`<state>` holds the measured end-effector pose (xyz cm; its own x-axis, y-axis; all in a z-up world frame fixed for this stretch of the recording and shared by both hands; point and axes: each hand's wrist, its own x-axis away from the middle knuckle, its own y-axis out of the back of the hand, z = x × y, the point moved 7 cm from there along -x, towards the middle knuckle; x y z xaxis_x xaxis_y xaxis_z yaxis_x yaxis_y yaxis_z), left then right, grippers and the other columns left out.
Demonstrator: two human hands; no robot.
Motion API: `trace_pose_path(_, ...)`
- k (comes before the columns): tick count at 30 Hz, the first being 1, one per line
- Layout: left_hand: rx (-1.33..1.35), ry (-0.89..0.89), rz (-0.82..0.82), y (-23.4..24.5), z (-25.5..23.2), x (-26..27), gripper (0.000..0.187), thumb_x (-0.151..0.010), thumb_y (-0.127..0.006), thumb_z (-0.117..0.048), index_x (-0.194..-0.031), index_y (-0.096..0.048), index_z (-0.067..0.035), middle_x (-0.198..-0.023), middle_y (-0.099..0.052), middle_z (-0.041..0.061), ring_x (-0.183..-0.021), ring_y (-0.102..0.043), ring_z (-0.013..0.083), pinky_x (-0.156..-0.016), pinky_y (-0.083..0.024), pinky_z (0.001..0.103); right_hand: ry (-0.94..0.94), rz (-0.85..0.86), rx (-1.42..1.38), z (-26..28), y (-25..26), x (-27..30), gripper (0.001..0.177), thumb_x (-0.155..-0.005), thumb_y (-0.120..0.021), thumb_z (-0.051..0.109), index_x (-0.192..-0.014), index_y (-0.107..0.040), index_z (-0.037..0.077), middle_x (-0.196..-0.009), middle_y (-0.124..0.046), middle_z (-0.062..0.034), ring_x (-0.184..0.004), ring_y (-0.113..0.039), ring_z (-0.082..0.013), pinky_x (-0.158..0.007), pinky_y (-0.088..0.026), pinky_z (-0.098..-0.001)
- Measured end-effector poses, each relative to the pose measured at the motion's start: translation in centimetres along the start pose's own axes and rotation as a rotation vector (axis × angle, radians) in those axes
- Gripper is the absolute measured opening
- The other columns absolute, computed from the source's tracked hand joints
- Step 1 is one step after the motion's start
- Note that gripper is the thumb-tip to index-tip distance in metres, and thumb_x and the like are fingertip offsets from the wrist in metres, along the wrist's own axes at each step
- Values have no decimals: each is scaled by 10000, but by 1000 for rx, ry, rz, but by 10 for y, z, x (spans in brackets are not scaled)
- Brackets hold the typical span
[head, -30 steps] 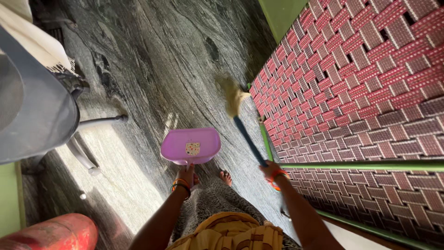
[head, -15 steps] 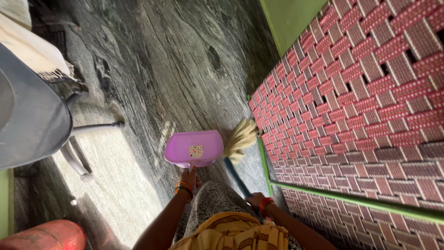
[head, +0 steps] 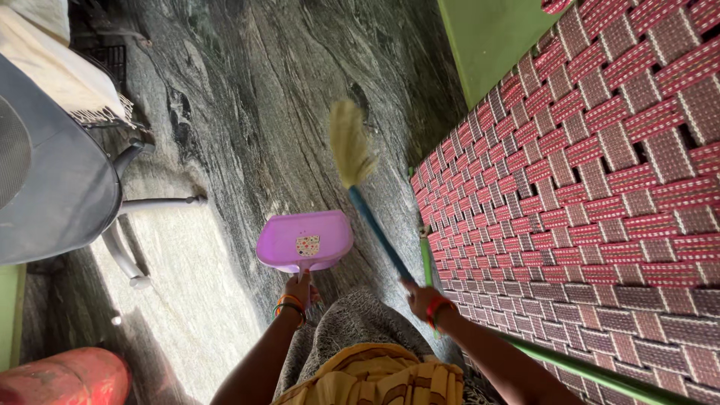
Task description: The person sweeps a tiled floor using a broom and a dustpan, moving from an outdoor balcony area into an indoor room. They gather scattered debris, including small wrappers and leaves, into the dustpan.
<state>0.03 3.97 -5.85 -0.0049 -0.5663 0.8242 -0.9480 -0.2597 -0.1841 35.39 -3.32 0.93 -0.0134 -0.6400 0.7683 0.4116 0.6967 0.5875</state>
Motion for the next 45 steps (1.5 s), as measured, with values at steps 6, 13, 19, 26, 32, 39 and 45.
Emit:
trace_pose_path(6, -113, -6, -66, -9, 1, -7, 392, -976, -611, -427, -970, -533, -43, -658, -573, 141, -462, -511, 234, -506, -570, 445, 35, 1, 470, -52, -1, 33, 449, -1064, -447, 417, -1507, -442, 493, -718, -628, -100, -562, -619, -243, -537, -551, -412)
trace_pose_path(13, -170, -16, -18, -18, 3, -9, 476, -992, -596, -459, -908, -569, 9, -645, -595, 116, -474, -560, 214, -490, -586, 414, -258, -32, 395, -102, 45, 21, 532, -963, -538, 724, -1203, -720, 286, -780, -661, -40, -688, -681, -190, -570, -562, -367)
trace_pose_path(19, -143, -48, -57, -3, 2, -2, 443, -984, -616, -417, -989, -605, 27, -670, -612, 128, -461, -571, 217, -461, -563, 384, -129, -204, 374, -70, 116, -49, 586, -994, -332, 619, -1177, -708, 208, -946, -735, -174, -899, -729, -380, -832, -547, -541)
trace_pose_path(26, -179, -76, -84, 1, -23, -16, 480, -997, -592, -438, -1024, -600, 42, -674, -617, 141, -463, -592, 227, -458, -550, 364, -271, -325, 82, 36, 102, -108, 738, -1126, -324, 671, -1157, -759, 76, -1021, -733, -228, -1024, -708, -398, -888, -553, -508)
trace_pose_path(32, -70, -79, -17, -16, -83, -52, 432, -979, -615, -431, -986, -550, -4, -657, -576, 130, -440, -539, 228, -417, -497, 383, -10, 11, 352, 85, 32, -72, 616, -995, -397, 66, -1550, -387, 334, -1030, -702, -244, -855, -760, -384, -718, -626, -500)
trace_pose_path(39, -168, -72, 6, -3, -147, -95, 479, -998, -598, -452, -900, -517, 10, -637, -578, 149, -456, -560, 246, -399, -459, 381, -127, -58, 280, 136, 37, -105, 665, -1029, -535, 617, -1212, -679, -6, -972, -735, -185, -902, -736, -347, -780, -592, -442)
trace_pose_path(45, -248, -101, 25, 19, -199, -123, 471, -1001, -581, -456, -877, -540, -3, -670, -577, 116, -466, -572, 221, -416, -476, 373, -180, -24, 266, 126, 83, -122, 517, -989, -539, 572, -1254, -707, 161, -1174, -717, -177, -1091, -699, -344, -940, -563, -452)
